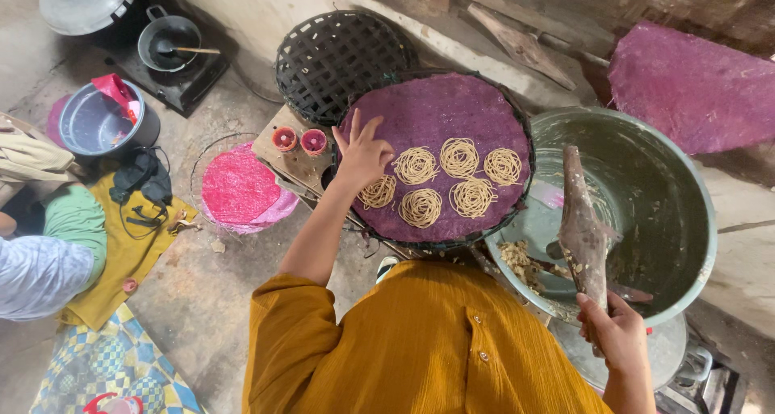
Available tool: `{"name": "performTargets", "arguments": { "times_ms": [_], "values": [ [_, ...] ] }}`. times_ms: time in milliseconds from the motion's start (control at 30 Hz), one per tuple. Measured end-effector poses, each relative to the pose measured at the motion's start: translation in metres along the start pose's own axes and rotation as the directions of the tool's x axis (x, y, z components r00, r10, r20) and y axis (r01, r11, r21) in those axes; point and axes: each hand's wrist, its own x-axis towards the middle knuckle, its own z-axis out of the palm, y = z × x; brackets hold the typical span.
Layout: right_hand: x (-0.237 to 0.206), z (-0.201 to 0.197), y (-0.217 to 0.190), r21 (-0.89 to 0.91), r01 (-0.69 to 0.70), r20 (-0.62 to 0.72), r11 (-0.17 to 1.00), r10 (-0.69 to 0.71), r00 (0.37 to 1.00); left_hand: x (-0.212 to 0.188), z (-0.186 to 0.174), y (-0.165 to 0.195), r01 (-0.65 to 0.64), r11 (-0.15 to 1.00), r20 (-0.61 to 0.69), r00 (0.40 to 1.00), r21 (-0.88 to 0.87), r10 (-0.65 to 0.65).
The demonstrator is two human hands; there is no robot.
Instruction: The person uses a manual noodle press to extrude dough into thin strands, forming circular nests on a purple mat. They repeatedly load dough into the press, turn the crank, and arrange the noodles. A red mat is placed over the finished noodles before continuing.
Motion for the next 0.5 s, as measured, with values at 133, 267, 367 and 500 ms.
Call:
{"name": "performTargets", "arguments": {
  "times_ms": [133,267,367,500],
  "values": [
    [0.0024,0.0001,0.0005,-0.031,-0.003,0.002,1.000,0.003,1.000,-0.0022,-0.0021,0.0004,0.024,0.997,0.076,0.997,0.072,-0.030],
    [0.0064,0.0005,0.0028,-0.026,0.011,0.006,1.000,-0.011,1.000,-0.0042,-0.0034,0.0029,0.035,0.998,0.141,0.989,0.053,-0.042],
    [0.0082,0.0004,0.0048,-0.031,-0.002,0.007,1.000,0.002,1.000,-0.0059,-0.0023,0.0015,0.037,0.999,0.171,0.985,-0.004,-0.035],
    [0.0087,-0.0003,0.0057,-0.024,0.015,0.026,1.000,-0.015,1.000,-0.0077,0.0001,-0.0040,0.006,1.000,0.123,0.992,-0.015,-0.004]
  ]
}}
